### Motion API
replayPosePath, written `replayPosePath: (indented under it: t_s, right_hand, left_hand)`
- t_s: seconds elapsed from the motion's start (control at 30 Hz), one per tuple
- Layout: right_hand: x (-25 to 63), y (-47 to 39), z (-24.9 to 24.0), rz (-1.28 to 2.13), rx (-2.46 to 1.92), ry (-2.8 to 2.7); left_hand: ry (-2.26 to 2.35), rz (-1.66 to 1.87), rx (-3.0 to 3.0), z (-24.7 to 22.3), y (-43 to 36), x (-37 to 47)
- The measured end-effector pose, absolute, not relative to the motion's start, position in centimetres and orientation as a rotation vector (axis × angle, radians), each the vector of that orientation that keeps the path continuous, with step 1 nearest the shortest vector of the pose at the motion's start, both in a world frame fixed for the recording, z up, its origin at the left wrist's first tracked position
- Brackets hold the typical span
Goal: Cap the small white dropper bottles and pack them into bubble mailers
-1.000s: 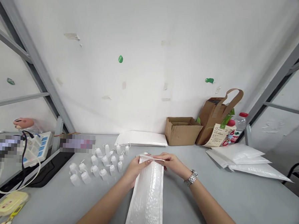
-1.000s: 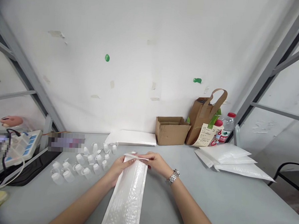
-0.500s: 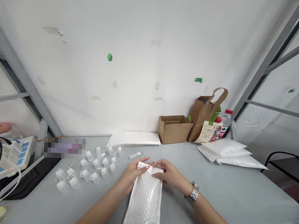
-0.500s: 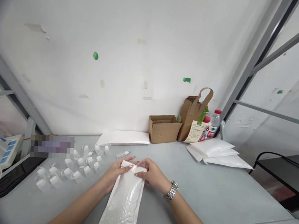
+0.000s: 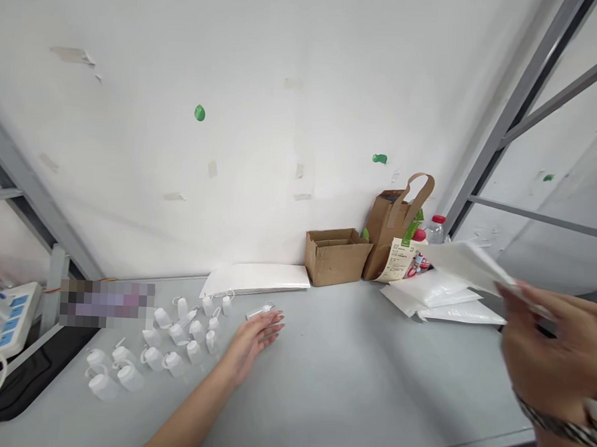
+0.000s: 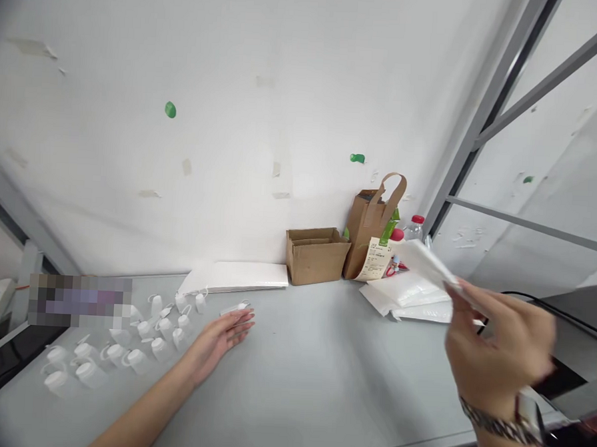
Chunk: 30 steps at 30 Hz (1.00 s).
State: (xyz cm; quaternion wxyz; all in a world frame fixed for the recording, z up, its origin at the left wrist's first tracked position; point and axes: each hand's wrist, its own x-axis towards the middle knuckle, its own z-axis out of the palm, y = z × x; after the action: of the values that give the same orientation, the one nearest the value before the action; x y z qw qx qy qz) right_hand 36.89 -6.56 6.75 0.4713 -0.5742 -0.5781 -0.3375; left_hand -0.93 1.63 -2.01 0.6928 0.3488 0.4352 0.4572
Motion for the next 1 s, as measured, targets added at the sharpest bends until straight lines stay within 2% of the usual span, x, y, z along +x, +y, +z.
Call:
replayPosePath:
  t_s: [0.03, 0.13, 0.27, 0.47, 0.57, 0.73, 0.87, 1.0]
  right_hand:
    - [37.5, -5.4, 6.1, -0.999, -1.381, -1.423]
    - [39.6, -1.2, 3.3, -1.177, -1.381, -1.774]
    - [42.1, 3.1, -0.5, -1.115, -1.425, -2.088]
    - [37.8, 4.4, -1.1, -1.118, -1.613, -1.766]
    - [31.0, 4.6, -0.3, -0.935, -1.455, -1.817]
    - [19.1, 7.9, -0.7, -0.416, -1.291, -2.34]
    - [15.0, 11.9, -2.2, -0.387, -1.322, -2.369]
    - [15.1, 14.0, -3.2, -0.396, -1.313, -2.374]
  left_hand:
    - [0.975, 1.026, 0.781, -2.1, 1.6, -1.0]
    - [0.974, 1.034, 0.787, -2.1, 1.7, -1.0]
    - [0.974, 1.041, 0.787, -2.2, 1.8, -1.0]
    - [1.007, 1.081, 0.739, -2.2, 1.8, -0.9]
    - [1.031, 1.117, 0.663, -2.3, 1.8, -0.9]
    - [1.031, 1.15, 0.614, -2.4, 2.2, -0.9]
    - [1.037, 1.178, 0.619, -2.5, 2.5, -1.0]
    - [1.036, 1.201, 0.646, -2.5, 2.6, -1.1]
